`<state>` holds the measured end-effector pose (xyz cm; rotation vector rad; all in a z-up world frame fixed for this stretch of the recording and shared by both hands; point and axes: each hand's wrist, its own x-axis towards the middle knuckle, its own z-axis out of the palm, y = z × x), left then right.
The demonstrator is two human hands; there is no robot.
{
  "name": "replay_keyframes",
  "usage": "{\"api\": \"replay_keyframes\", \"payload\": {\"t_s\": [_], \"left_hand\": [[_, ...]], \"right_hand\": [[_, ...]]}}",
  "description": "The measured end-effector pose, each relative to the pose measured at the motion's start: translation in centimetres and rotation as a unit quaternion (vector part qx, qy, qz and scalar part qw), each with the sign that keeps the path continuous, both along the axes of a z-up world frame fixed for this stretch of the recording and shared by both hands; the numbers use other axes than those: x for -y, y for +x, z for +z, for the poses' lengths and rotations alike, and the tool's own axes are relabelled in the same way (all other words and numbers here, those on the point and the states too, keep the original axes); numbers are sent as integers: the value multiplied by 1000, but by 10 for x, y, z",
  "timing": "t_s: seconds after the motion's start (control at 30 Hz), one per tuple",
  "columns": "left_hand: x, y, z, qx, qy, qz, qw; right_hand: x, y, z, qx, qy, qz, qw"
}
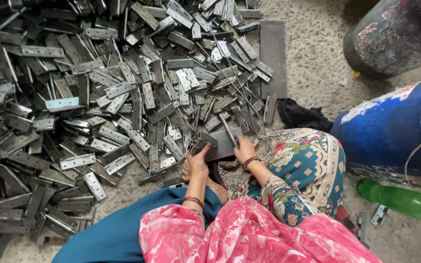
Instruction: The person sits on the floor and assembles metal hinges by hand. They pick up two hinge halves, align them, and press them together, then place the assembled unit into a nearby bucket. The process is repeated continuously with a large pile of hinge parts on the floor.
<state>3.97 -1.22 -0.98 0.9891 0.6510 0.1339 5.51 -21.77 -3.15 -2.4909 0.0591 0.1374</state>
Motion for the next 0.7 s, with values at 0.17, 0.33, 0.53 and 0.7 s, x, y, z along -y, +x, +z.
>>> {"api": "replay_keyframes", "payload": {"t_s": [0.17,0.33,0.53,0.7], "left_hand": [[-1,-11,26,-49,-87,-47,994],[17,-21,63,-40,-110,-157,981],[15,-29,109,-73,-33,-240,968],[7,-29,136,8,-83,-243,966]], "right_hand": [[-9,-16,36,-29,251,10,967],[-14,-34,78,-157,473,-1,867],[-7,-67,131,-212,630,-85,742],[65,-64,189,-105,699,-136,694]]}}
